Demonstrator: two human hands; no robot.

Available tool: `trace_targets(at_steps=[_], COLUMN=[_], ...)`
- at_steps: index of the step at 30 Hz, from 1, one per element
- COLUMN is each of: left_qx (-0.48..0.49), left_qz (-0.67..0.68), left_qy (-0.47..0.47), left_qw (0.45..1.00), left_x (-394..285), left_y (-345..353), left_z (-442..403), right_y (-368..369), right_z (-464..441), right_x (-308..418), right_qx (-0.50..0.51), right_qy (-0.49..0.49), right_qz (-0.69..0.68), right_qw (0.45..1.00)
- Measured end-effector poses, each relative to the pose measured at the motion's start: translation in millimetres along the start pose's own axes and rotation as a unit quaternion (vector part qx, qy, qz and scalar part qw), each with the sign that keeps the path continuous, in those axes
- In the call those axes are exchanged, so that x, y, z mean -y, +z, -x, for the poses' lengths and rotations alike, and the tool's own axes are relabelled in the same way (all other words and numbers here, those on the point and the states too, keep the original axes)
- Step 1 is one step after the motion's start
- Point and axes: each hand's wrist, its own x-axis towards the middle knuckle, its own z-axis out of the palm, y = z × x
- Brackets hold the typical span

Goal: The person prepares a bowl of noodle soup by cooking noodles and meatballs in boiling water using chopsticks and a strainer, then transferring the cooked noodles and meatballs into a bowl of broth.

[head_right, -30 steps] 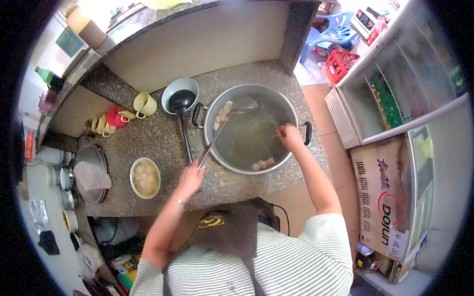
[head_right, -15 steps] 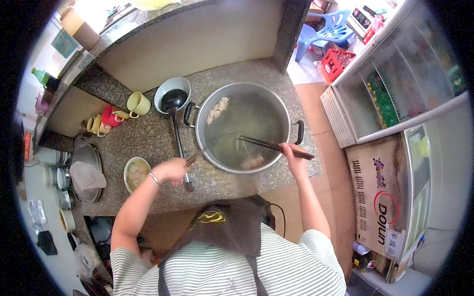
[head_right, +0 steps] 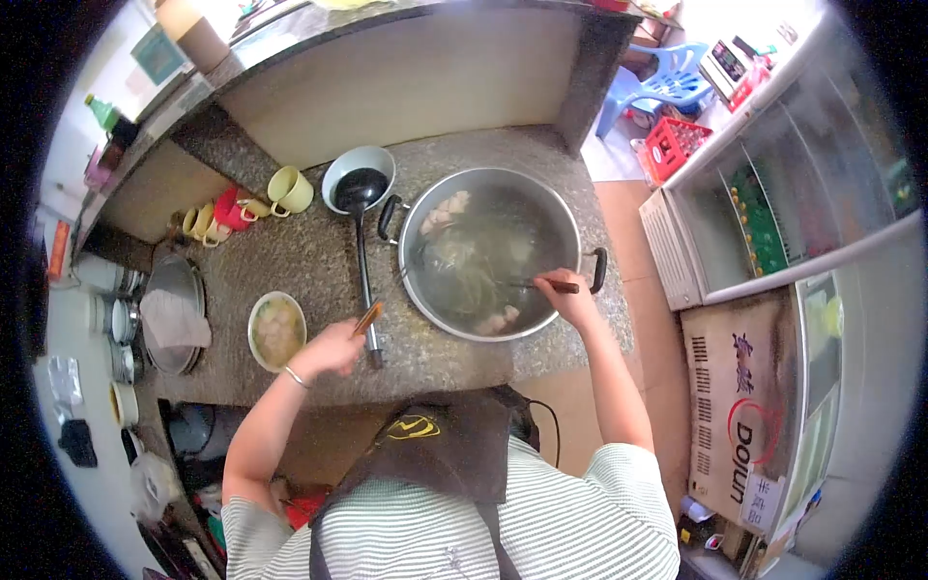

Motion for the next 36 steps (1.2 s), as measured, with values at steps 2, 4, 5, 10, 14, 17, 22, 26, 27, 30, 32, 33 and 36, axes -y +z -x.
trace_targets(at_steps=[2, 4, 5, 10, 14, 17, 22, 26, 27, 30, 32, 33, 36], left_qx=[-0.179, -0.176, -0.168, 0.049, 0.137, 0.230, 0.126, -0.084, -0.157, -0.185, -0.013, 0.024, 0.101], left_qz=[-0.414, -0.433, -0.458, -0.132, 0.157, 0.358, 0.313, -0.118, -0.281, -0.420, -0.242, -0.107, 0.124], left_qy=[0.188, 0.188, 0.190, -0.017, -0.015, -0.010, 0.006, 0.075, 0.130, 0.171, 0.043, 0.001, 0.006], left_qw=[0.873, 0.864, 0.852, 0.990, 0.978, 0.905, 0.941, 0.987, 0.938, 0.872, 0.969, 0.994, 0.987], left_x=[11, 9, 7, -13, 3, 19, 6, 8, 6, -15, -35, -24, 4], left_y=[15, 25, 30, 19, 10, 2, 5, 21, 29, 37, 32, 28, 12], left_z=[-7, -7, -8, -7, -4, -2, 12, 8, 12, 28, 36, 27, 20], right_y=[-3, -21, -22, -49, -68, -83, -48, -23, -23, -33, -45, -51, -73], right_z=[8, 15, 17, 20, 21, 8, -18, -1, 2, 13, 16, 16, 21], right_x=[11, 42, 35, 59, 59, 50, 14, 31, 34, 47, 54, 54, 59], right_qx=[0.033, -0.004, -0.037, -0.020, -0.073, -0.157, -0.179, 0.014, 0.029, 0.014, -0.019, -0.022, -0.041], right_qy=[0.059, 0.083, 0.045, -0.009, 0.051, 0.081, -0.012, 0.003, 0.011, 0.025, 0.026, 0.025, 0.061], right_qz=[-0.090, -0.134, -0.127, -0.044, -0.118, -0.180, -0.015, -0.053, -0.076, -0.121, -0.143, -0.125, -0.166], right_qw=[0.994, 0.987, 0.990, 0.999, 0.989, 0.968, 0.984, 0.998, 0.997, 0.992, 0.989, 0.992, 0.983])
